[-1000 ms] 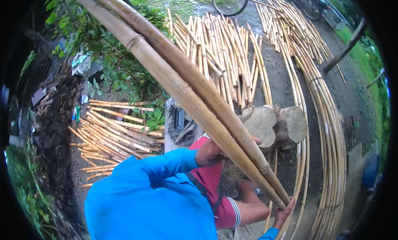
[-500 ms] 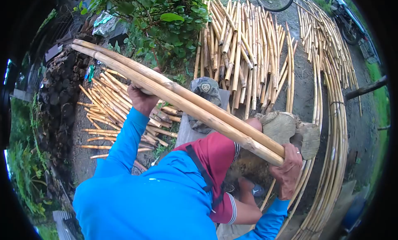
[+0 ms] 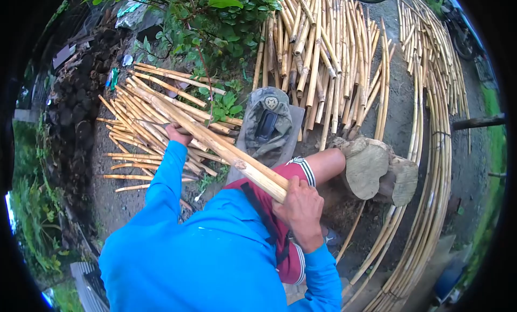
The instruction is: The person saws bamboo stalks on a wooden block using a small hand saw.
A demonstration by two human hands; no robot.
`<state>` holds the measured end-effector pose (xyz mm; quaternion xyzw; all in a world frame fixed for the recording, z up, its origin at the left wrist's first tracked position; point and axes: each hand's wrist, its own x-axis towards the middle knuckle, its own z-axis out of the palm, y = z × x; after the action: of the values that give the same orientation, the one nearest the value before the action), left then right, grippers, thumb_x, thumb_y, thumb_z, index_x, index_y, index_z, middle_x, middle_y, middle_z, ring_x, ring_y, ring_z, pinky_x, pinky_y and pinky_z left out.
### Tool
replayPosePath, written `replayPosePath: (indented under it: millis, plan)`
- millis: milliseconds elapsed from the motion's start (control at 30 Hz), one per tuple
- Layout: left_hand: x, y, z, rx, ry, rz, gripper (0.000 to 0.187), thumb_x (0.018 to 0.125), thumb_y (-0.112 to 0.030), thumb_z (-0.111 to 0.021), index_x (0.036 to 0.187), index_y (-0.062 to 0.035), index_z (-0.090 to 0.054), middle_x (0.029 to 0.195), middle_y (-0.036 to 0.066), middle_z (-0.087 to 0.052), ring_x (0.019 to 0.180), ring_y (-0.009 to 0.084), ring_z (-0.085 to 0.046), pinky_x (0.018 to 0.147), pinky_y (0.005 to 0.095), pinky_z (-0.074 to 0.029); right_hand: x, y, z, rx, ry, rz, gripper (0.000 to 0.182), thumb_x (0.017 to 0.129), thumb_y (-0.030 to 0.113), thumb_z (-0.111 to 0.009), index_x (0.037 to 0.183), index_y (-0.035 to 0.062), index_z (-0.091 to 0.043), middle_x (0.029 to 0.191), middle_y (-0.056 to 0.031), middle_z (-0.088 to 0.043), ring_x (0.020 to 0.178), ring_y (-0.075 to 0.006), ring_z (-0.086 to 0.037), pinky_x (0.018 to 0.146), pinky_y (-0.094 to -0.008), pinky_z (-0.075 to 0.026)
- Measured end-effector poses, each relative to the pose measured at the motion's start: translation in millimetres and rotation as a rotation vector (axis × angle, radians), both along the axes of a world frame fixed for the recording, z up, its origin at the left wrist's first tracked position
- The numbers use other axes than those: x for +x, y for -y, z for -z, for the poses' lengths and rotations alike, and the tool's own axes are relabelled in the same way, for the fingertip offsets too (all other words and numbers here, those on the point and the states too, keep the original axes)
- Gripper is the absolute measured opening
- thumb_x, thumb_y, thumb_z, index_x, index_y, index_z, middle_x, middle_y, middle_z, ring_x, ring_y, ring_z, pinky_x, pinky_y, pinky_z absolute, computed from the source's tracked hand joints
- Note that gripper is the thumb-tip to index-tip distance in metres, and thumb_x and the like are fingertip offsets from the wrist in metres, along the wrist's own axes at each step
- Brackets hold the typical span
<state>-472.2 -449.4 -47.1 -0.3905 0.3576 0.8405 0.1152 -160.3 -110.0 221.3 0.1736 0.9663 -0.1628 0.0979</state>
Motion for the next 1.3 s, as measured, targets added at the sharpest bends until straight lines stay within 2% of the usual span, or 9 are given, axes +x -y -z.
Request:
replayPosePath:
  millis: [167, 333, 433, 500, 633, 733, 1067, 1133, 1300]
  plan:
    - [-86.5, 59.1, -48.5, -0.145, -0.137, -0.105, 0.017, 0.071, -0.021, -0.053, 0.081, -0.0075, -0.057, 0.093, 0.015, -0.064, 0.085, 0.0345, -0.060, 0.079, 0.0523, -0.049, -88.7, 36.6, 1.2, -0.170, -0.132, -0.110, 0.045, 0.073, 0.037, -0.075, 0.090, -0.0012, -0.058, 0.083, -0.0233, -0.066, 0.075, -0.0390, -0.068, 0.064, -0.0497, -0.054]
    - [-86.0, 86.5, -72.9, -0.121, -0.251, -0.149, 0.017, 0.080, -0.017, -0.043, 0.093, -0.0067, -0.043, 0.121, 0.032, -0.057, 0.104, 0.0492, -0.059, 0.074, 0.0567, -0.046, -127.4, 49.3, 2.6, -0.331, -0.357, -0.144, 0.051, 0.076, 0.040, -0.073, 0.099, -0.0030, -0.060, 0.099, -0.0256, -0.064, 0.089, -0.0406, -0.065, 0.076, -0.0502, -0.054]
    - [-63.4, 81.6, -62.2, -0.113, -0.211, -0.122, 0.018, 0.082, -0.020, -0.042, 0.095, -0.0083, -0.043, 0.122, 0.032, -0.057, 0.092, 0.0423, -0.062, 0.068, 0.0518, -0.049, -89.8, 23.1, 1.9, -0.461, -0.270, -0.116, 0.044, 0.082, 0.035, -0.069, 0.107, -0.0001, -0.063, 0.105, -0.0225, -0.064, 0.095, -0.0416, -0.063, 0.084, -0.0471, -0.051]
    - [-53.6, 69.2, -52.9, -0.157, -0.248, -0.133, 0.017, 0.082, -0.019, -0.043, 0.094, -0.0076, -0.043, 0.115, 0.031, -0.060, 0.077, 0.0366, -0.061, 0.063, 0.0474, -0.050, -54.4, -4.2, 10.3, -0.616, -0.311, -0.129, 0.038, 0.082, 0.031, -0.070, 0.104, -0.0001, -0.065, 0.102, -0.0197, -0.067, 0.097, -0.0386, -0.064, 0.086, -0.0445, -0.050]
    - [-25.4, -4.9, -92.8, -0.353, -0.356, -0.013, 0.020, 0.077, -0.012, -0.049, 0.092, -0.0005, -0.054, 0.092, 0.021, -0.067, 0.068, 0.0265, -0.063, 0.059, 0.0382, -0.053, 24.9, -55.3, 11.8, -0.954, -0.036, 0.361, 0.033, 0.087, 0.026, -0.069, 0.105, -0.0022, -0.066, 0.089, -0.0121, -0.070, 0.083, -0.0176, -0.068, 0.071, -0.0306, -0.053]
    - [-35.9, -51.1, -103.0, -0.437, -0.498, 0.096, 0.020, 0.074, -0.009, -0.054, 0.089, 0.0030, -0.060, 0.080, 0.015, -0.066, 0.065, 0.0233, -0.063, 0.061, 0.0330, -0.053, 111.9, -90.6, 75.2, -1.064, -0.165, 0.650, 0.031, 0.089, 0.027, -0.068, 0.104, -0.0001, -0.066, 0.088, -0.0051, -0.067, 0.075, -0.0107, -0.061, 0.068, -0.0271, -0.050]
    - [38.3, -248.4, -213.0, -0.502, -1.203, 0.912, 0.016, 0.086, -0.018, -0.056, 0.082, -0.0023, -0.057, 0.077, 0.010, -0.063, 0.063, 0.0129, -0.055, 0.061, 0.0243, -0.046, 344.9, -30.0, 247.6, -1.172, -0.523, 1.524, 0.037, 0.085, 0.041, -0.066, 0.100, 0.0078, -0.066, 0.089, -0.0021, -0.066, 0.077, -0.0086, -0.060, 0.061, -0.0259, -0.046]
    - [68.9, -279.1, -227.6, -0.571, -1.332, 1.120, 0.018, 0.085, -0.019, -0.057, 0.080, -0.0021, -0.056, 0.075, 0.009, -0.062, 0.064, 0.0129, -0.053, 0.062, 0.0250, -0.044, 332.9, -37.1, 250.4, -0.698, -0.075, 1.141, 0.031, 0.081, 0.034, -0.066, 0.091, 0.0050, -0.069, 0.080, -0.0096, -0.069, 0.073, -0.0150, -0.064, 0.063, -0.0317, -0.050]
    - [150.0, -319.0, -207.0, -0.322, -1.086, 1.659, 0.016, 0.081, -0.016, -0.063, 0.080, -0.0033, -0.054, 0.068, 0.007, -0.056, 0.057, 0.0141, -0.052, 0.053, 0.0274, -0.041, 302.1, -35.8, 261.7, -0.727, -0.269, 1.054, 0.034, 0.076, 0.034, -0.064, 0.091, 0.0039, -0.072, 0.088, -0.0169, -0.071, 0.087, -0.0304, -0.069, 0.077, -0.0416, -0.053]
